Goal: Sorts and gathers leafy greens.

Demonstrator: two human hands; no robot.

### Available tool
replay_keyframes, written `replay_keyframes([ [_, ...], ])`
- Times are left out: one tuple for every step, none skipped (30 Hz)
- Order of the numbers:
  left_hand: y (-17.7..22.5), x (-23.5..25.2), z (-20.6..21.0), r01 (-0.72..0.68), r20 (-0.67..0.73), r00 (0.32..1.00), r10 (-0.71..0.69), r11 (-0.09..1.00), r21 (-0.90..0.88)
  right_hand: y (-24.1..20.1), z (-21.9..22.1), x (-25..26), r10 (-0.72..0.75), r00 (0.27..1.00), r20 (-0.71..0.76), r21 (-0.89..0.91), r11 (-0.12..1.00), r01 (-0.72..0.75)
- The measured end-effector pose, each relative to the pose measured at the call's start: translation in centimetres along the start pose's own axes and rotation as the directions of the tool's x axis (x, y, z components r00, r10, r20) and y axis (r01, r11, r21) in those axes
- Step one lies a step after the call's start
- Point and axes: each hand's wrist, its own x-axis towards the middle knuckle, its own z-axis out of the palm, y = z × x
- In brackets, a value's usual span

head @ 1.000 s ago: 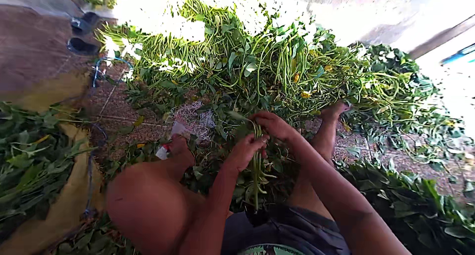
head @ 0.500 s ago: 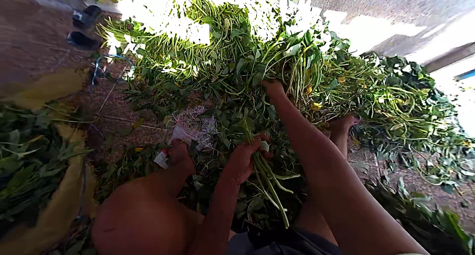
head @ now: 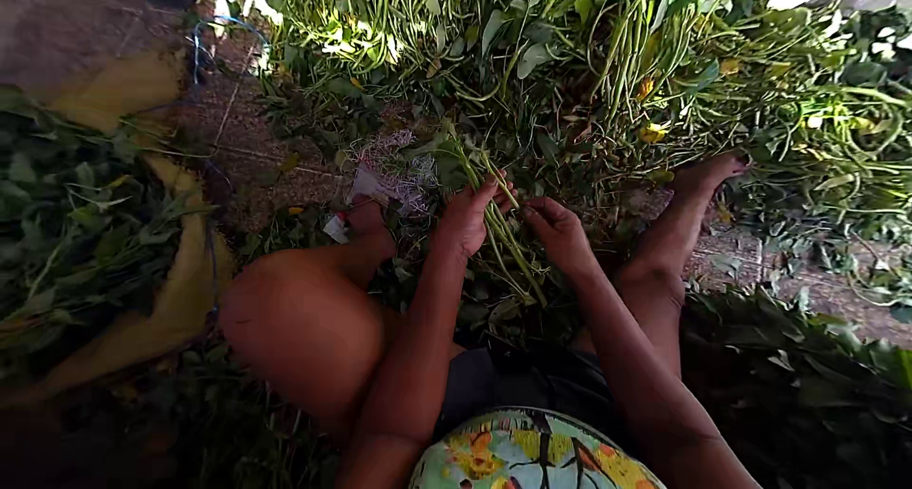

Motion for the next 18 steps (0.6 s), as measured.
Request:
replay_keyframes([
  [-0.6,-0.2,0.3,0.004,-0.021,1.0,-0.004,1.0,-0.018,0.1,-0.1,-0.4,0.03,0.999,0.013,-0.001,1.0,-0.03],
  [-1.2,-0.3,0.7,-0.007,-0.057,0.998,0.004,0.999,-0.04,0.1,-0.3,-0.6,0.061,0.998,0.019,-0.002,0.998,-0.061],
  [-1.7,-0.2,1.1,-0.03,-0.087,0.996,0.025,0.998,-0.053,-0.1,-0.5,-0.8,0.082,0.996,0.025,-0.005,0.997,-0.082],
  [-2.1,-0.1,1.4,-0.055,-0.113,0.992,0.049,0.997,-0.057,-0.3,-0.8,-0.9,0.097,0.995,0.038,-0.011,0.995,-0.097],
  [-2.3,0.1,1.7,-0.083,-0.143,0.987,0.073,0.994,-0.069,-0.4,-1.1,-1.1,0.102,0.993,0.061,-0.016,0.995,-0.101],
  [-2.4,0.6,1.9,-0.117,-0.179,0.979,0.098,0.988,-0.099,-0.5,-1.6,-1.2,0.102,0.989,0.104,-0.031,0.995,-0.099],
  [-2.2,1.0,1.8,-0.147,-0.216,0.969,0.118,0.981,-0.124,-0.7,-2.2,-1.5,0.12,0.981,0.153,-0.06,0.992,-0.112],
  [-2.0,1.3,1.6,-0.181,-0.251,0.958,0.142,0.973,-0.141,-0.8,-3.0,-1.8,0.157,0.967,0.2,-0.098,0.985,-0.14],
  [-1.6,1.6,1.2,-0.214,-0.283,0.945,0.166,0.965,-0.149,-0.8,-3.9,-2.3,0.198,0.953,0.229,-0.128,0.977,-0.172],
  [-1.2,1.8,0.9,-0.236,-0.302,0.935,0.184,0.961,-0.146,-0.4,-4.7,-2.7,0.227,0.945,0.235,-0.136,0.97,-0.2],
  [-0.9,1.9,0.7,-0.238,-0.297,0.936,0.188,0.961,-0.141,0.1,-5.4,-3.2,0.238,0.945,0.223,-0.126,0.969,-0.214],
  [-0.9,2.1,0.7,-0.229,-0.282,0.942,0.184,0.964,-0.137,0.5,-6.0,-3.5,0.234,0.947,0.219,-0.124,0.97,-0.211],
  [-1.0,2.2,0.9,-0.218,-0.272,0.946,0.175,0.967,-0.134,0.8,-6.5,-3.9,0.225,0.947,0.227,-0.152,0.969,-0.194],
  [-1.1,2.3,0.9,-0.206,-0.261,0.951,0.167,0.97,-0.128,1.2,-7.0,-4.3,0.219,0.941,0.257,-0.196,0.966,-0.171],
  [-1.0,2.4,0.7,-0.2,-0.257,0.953,0.161,0.971,-0.134,1.7,-7.4,-4.7,0.223,0.926,0.305,-0.231,0.96,-0.156],
  [-0.8,2.5,0.5,-0.202,-0.261,0.952,0.159,0.969,-0.145,2.2,-7.7,-5.1,0.235,0.903,0.359,-0.245,0.958,-0.151],
  [-0.5,2.6,0.4,-0.211,-0.272,0.949,0.161,0.963,-0.166,2.5,-7.9,-5.5,0.247,0.877,0.411,-0.24,0.958,-0.158],
  [-0.2,2.6,0.5,-0.222,-0.278,0.946,0.165,0.957,-0.185,2.7,-8.1,-5.9,0.26,0.85,0.458,-0.234,0.958,-0.167],
])
